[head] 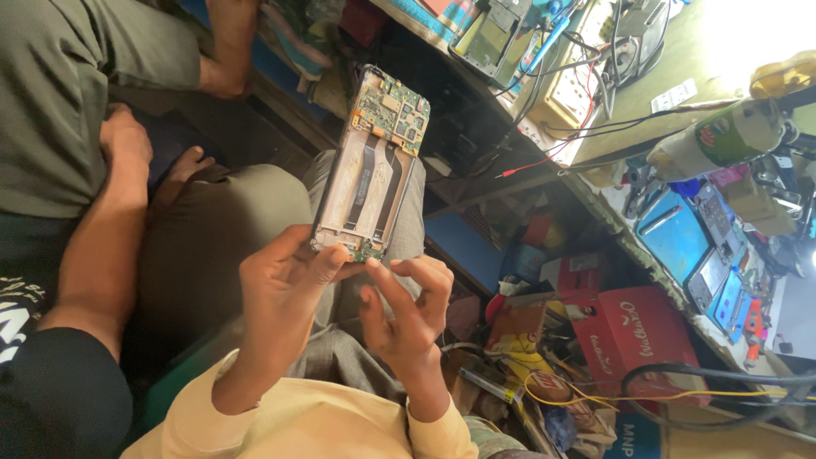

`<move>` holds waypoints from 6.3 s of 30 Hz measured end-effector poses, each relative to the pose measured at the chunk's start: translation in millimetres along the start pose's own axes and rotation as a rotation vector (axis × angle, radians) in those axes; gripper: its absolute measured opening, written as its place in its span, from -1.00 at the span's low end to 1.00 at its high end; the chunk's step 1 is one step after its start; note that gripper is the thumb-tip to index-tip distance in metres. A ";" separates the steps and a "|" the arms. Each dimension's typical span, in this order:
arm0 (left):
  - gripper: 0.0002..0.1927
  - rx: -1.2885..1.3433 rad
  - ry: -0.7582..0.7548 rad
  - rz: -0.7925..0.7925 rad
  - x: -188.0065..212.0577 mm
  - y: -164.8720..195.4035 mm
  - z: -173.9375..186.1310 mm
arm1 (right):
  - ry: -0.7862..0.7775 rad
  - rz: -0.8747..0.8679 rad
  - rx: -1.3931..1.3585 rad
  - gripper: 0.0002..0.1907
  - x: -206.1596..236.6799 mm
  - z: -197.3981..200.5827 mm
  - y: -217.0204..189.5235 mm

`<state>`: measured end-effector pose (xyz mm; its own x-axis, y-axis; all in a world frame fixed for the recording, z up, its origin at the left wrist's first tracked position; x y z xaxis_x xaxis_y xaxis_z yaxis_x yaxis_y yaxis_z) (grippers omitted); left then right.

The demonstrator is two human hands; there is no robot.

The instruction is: The person holds a disassembled smartphone and manipulates its internal components. They remove the battery, inspect the motherboard and connectors, and reinsert the battery into the phone chassis.

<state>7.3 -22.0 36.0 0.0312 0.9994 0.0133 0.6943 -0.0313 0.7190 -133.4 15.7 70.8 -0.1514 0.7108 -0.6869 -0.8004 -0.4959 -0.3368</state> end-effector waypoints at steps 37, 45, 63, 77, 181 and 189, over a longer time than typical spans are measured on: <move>-0.72 -0.083 0.012 -0.037 1.2 -1.1 2.6 | -0.121 0.052 0.129 -0.62 -16.7 -2.6 6.0; -0.71 -0.028 0.011 -0.042 1.9 -0.5 2.2 | -0.083 0.062 0.134 -0.58 -3.4 -1.6 12.3; -0.74 -0.161 0.022 -0.085 5.0 3.9 -2.1 | 0.064 -0.779 -1.100 -0.33 -19.7 -2.3 30.4; -0.72 -0.124 -0.033 -0.097 8.7 2.4 -7.1 | -0.142 -0.919 -1.384 -0.60 -28.0 -12.1 26.0; -0.13 0.338 -0.282 0.310 -71.7 -11.3 9.1 | 0.136 -0.214 0.080 -0.70 -312.1 -123.6 235.4; -0.12 0.298 -0.340 0.344 -98.3 15.7 -21.8 | 0.454 -0.231 -0.731 -0.77 -306.3 -57.4 223.4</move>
<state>-0.6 -120.4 61.2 0.4869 0.8722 -0.0478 0.7747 -0.4058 0.4849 -232.6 -341.5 169.0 0.3371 0.6430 -0.6877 -0.1889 -0.6694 -0.7185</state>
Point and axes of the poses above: each hand's wrist, its own x-axis away from the middle knuckle, its own z-axis out of the back of the hand, y = z × x, the point moved 3 cm from there along -x, towards the middle knuckle, and after that the axes turned 1 degree about -z, right-handed, at the moved point
